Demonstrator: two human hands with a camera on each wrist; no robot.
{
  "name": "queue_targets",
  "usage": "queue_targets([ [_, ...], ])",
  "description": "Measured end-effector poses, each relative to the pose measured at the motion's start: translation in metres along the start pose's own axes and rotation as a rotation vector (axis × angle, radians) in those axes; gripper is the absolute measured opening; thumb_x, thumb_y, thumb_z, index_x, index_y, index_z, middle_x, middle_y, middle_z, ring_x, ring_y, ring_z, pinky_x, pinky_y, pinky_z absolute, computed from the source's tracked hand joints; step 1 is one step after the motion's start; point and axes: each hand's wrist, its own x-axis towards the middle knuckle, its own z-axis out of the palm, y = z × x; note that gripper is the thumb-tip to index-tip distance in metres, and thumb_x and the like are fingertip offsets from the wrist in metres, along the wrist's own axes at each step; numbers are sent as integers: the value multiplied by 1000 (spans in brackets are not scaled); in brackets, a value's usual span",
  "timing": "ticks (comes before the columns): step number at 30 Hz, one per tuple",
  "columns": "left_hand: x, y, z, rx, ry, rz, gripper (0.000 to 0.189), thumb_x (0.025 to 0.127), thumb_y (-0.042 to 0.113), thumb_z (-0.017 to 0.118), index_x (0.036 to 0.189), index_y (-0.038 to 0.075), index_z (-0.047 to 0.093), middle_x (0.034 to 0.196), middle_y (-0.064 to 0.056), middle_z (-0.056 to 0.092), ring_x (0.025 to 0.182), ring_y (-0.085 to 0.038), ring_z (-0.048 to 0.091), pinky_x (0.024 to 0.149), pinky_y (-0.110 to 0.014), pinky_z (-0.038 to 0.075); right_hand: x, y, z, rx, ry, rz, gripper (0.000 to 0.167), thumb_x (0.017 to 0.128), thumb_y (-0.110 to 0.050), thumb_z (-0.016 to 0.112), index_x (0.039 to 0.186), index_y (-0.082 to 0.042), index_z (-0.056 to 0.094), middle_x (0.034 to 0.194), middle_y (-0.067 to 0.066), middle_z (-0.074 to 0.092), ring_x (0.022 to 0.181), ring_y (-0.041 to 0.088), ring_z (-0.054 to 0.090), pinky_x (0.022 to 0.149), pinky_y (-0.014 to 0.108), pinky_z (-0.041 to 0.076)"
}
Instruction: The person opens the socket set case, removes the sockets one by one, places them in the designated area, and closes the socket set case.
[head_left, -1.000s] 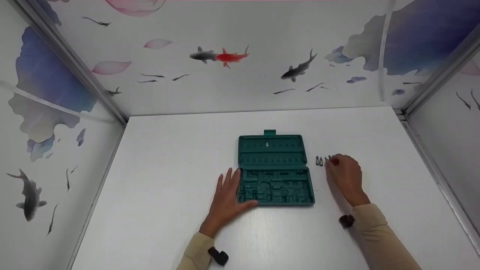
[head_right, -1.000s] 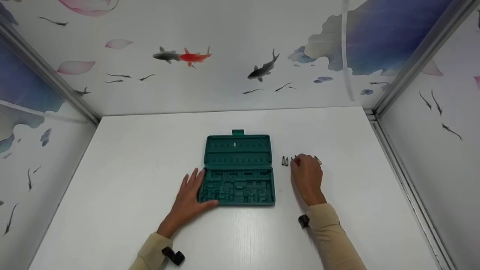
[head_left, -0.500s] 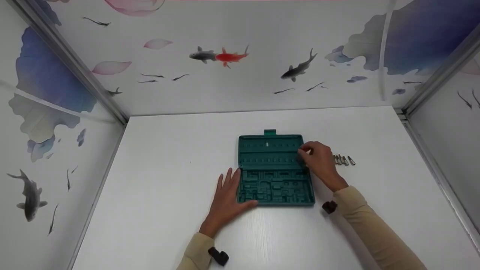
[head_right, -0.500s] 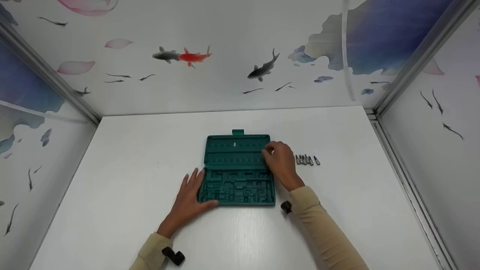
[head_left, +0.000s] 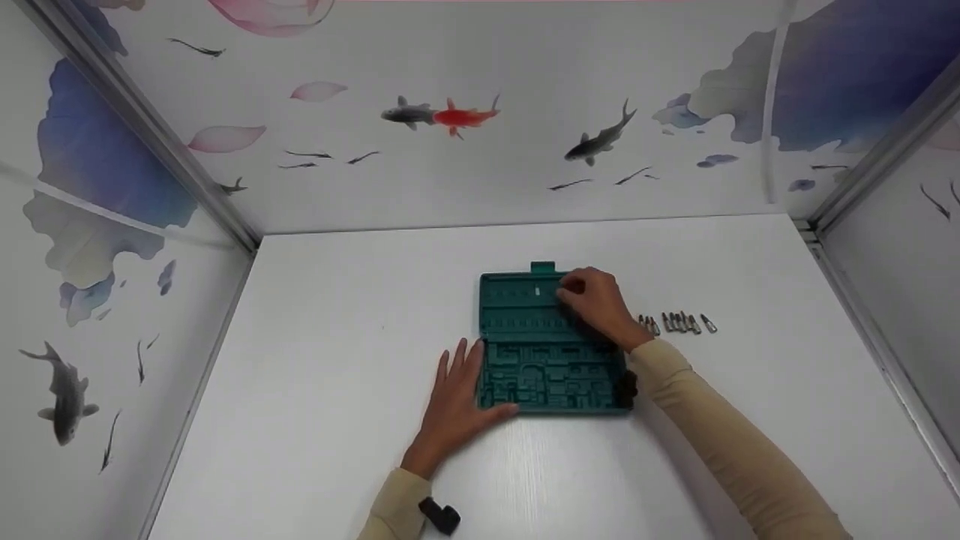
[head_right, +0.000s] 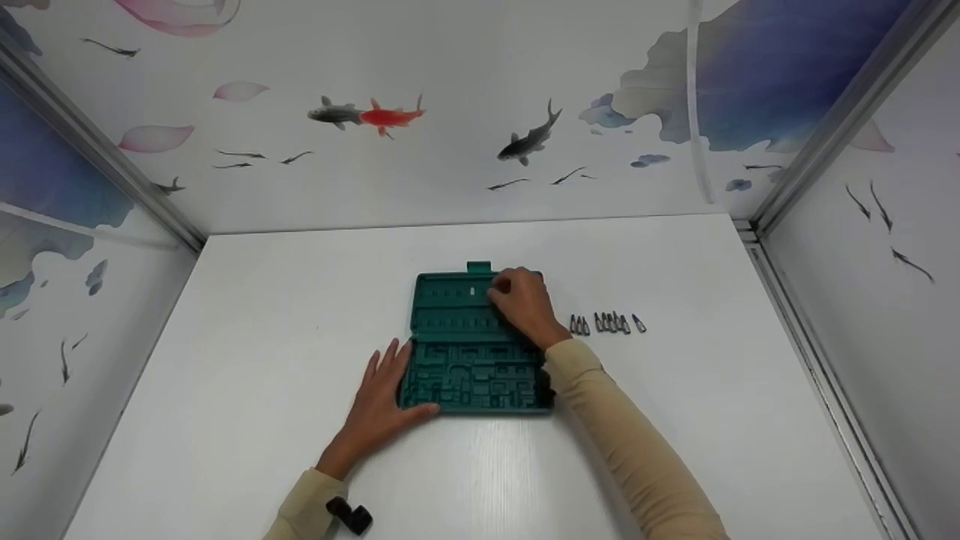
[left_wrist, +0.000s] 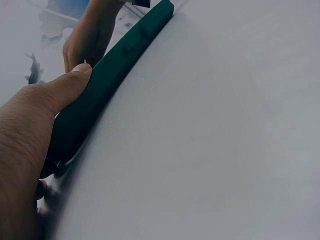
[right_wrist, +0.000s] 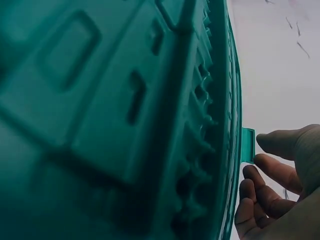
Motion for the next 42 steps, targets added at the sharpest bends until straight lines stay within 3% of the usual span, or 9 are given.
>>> queue_targets([
  [11,6,2,0,12,3,28,121,91,79,72,177,9,23,183,-15,21,171,-32,12,137,-58,8,19,-6,17,-14,-51,-47,27,103,-8,77,123,10,76,121,26,72,114,42,68,100,61,56],
  [23,5,3,-3,-15,-4,23,120,91,75,75,177,11,21,183,-15,19,171,-34,10,136,-60,8,23,3,30,-25,-41,-113,27,104,0,72,127,15,74,124,32,73,119,50,64,107,66,51],
  [29,1,4,-3,-24,-8,-13,121,90,78,75,178,15,21,184,-14,17,171,-36,9,136,-62,12,21,1,35,17,-27,-70,27,104,0,73,127,15,75,122,31,72,117,48,65,104,64,52],
  [38,-1,1,-2,-14,2,-10,120,90,78,74,177,13,23,183,-16,18,170,-39,12,135,-62,13,22,0,40,153,19,35,23,97,6,78,120,10,77,115,25,72,111,41,64,99,54,53],
  [42,0,1,-2,-8,1,-7,121,90,80,73,177,13,23,183,-15,19,170,-36,12,136,-61,11,21,-1,41,190,48,43,19,98,5,78,116,8,77,113,25,72,110,40,65,99,51,53],
])
